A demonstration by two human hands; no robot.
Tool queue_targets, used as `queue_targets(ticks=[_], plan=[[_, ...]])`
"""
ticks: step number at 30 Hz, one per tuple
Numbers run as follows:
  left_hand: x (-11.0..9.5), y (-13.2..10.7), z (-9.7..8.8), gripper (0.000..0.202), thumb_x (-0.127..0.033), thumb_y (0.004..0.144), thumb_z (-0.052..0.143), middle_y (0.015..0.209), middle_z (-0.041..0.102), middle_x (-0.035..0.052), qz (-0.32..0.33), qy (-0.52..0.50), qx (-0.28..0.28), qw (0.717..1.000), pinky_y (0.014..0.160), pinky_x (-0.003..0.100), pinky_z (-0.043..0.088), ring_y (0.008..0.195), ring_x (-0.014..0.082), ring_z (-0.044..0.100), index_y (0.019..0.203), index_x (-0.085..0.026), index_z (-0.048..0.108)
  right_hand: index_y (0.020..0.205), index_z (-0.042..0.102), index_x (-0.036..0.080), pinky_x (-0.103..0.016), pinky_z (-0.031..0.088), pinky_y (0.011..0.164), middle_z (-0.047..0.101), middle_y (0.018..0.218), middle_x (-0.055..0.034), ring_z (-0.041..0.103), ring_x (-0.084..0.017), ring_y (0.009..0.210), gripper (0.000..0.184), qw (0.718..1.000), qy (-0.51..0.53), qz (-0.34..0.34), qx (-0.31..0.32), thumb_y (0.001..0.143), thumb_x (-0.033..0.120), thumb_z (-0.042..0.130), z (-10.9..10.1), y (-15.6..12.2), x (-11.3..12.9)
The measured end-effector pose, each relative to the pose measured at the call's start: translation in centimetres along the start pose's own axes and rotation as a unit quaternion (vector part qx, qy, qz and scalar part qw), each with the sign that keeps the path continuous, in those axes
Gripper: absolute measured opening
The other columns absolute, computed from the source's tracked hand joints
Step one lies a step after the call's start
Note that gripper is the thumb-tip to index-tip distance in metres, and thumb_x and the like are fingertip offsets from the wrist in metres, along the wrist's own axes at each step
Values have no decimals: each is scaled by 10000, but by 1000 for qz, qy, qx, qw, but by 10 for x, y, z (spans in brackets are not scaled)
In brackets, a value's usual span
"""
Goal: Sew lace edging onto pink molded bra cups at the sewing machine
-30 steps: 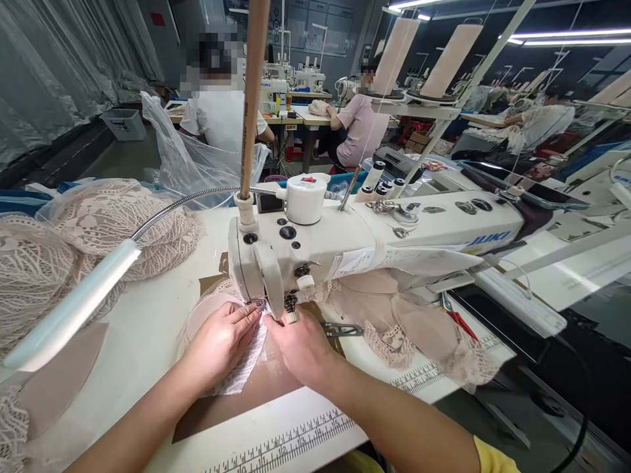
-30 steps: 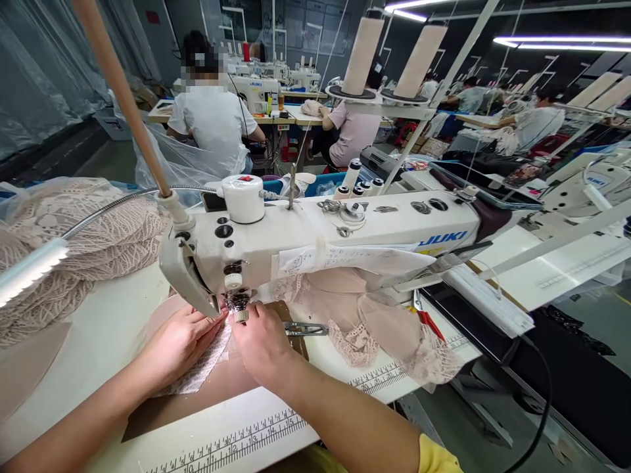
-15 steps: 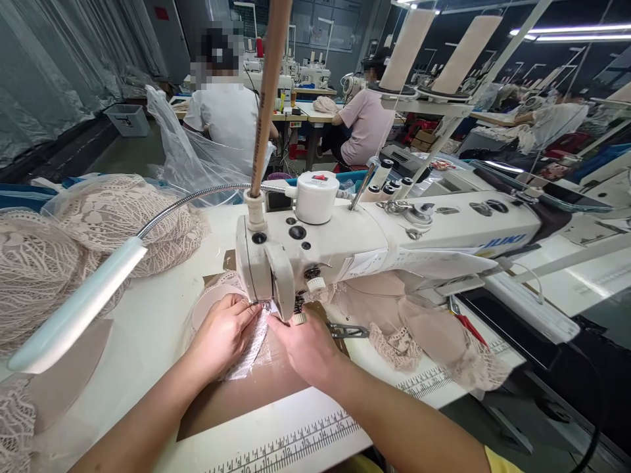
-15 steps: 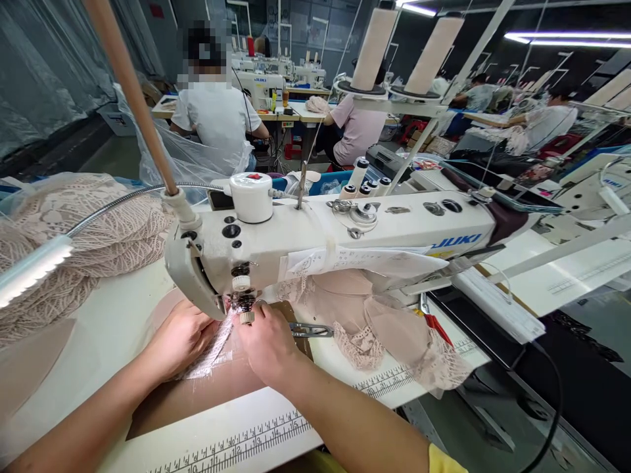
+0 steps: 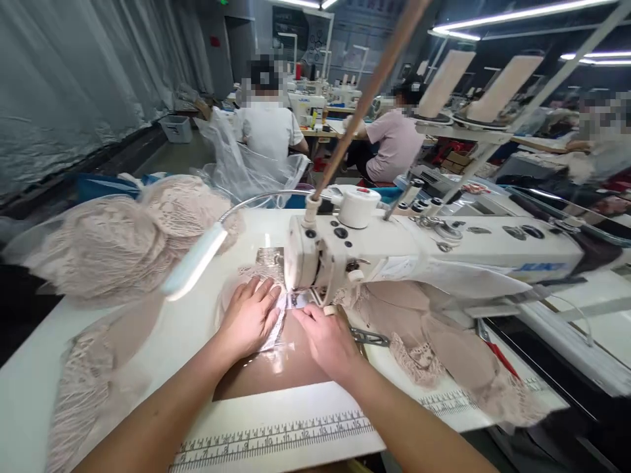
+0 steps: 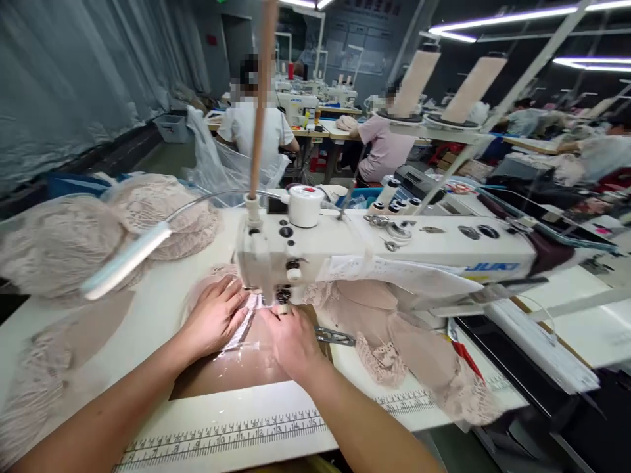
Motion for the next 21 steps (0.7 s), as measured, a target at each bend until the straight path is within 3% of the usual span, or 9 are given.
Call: queue_targets(ticks=[3,6,9,11,12,14,16,18,21], plan=[[8,-18,-17,422,-348,905,447,1379,498,142,-45,14,6,999,992,515,380,1281,366,395,1282,-179,533,1172,623,199,-282,370,671,608,951,-67,530,-176,752,429,1000,6,-2,-11,827,27,433,1,0,-2],[29,-53,-42,498,-414,912,411,1429,438,158,-106,34,4,994,1018,513,362,1317,355,364,1342,-168,468,1158,635,178,-280,370,651,604,908,-70,523,-173,724,424,1000,14,-17,-22,835,25,406,2,0,-2],[77,-104,-70,553,-448,901,352,1408,449,182,-230,84,-44,968,1056,521,307,1339,359,328,1328,-115,462,1120,654,183,-284,368,636,605,887,-70,507,-170,686,412,999,10,-20,-27,847,33,385,3,-1,-2],[118,-145,-84,575,-472,868,362,1345,480,224,-356,99,-85,925,1014,537,336,1295,401,365,1257,-71,495,1101,663,183,-291,377,641,605,881,-75,515,-178,696,395,999,15,-16,-27,864,55,374,2,-1,-2],[135,-165,-85,566,-491,856,375,1293,511,239,-405,77,-82,908,971,537,370,1245,422,411,1199,-66,522,1099,663,181,-295,385,646,605,881,-78,523,-183,710,388,999,26,-14,-24,874,69,369,2,-1,-3],[155,-195,-86,450,-439,871,343,1088,620,214,-433,52,-79,896,838,490,453,1047,403,555,1032,-94,581,1113,656,176,-310,412,682,609,909,-86,543,-198,760,376,998,68,-8,-14,887,100,365,0,-1,-3],[158,-218,-88,372,-393,893,316,951,656,143,-448,34,-93,889,724,396,492,887,323,623,1005,-136,560,1151,635,176,-334,437,740,610,989,-93,557,-209,829,362,990,143,-1,-4,900,143,377,-7,-3,-2],[145,-236,-93,303,-397,893,354,876,656,64,-466,-10,-154,871,640,313,492,807,259,632,998,-186,544,1194,607,187,-340,455,756,592,1077,-93,559,-198,840,343,968,249,9,22,911,215,415,-15,-8,1],[108,-257,-100,270,-455,818,525,700,595,-18,-491,-180,-300,798,494,240,448,613,185,572,973,-238,568,1255,561,212,-319,478,733,569,1125,-86,554,-163,788,386,895,429,33,121,895,344,518,-19,-22,14]])
Point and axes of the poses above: each hand's wrist, its own y-axis towards the middle knuckle, its own z-axis out of the palm, x = y × z, the point moved 6 cm from there along y, towards the middle knuckle
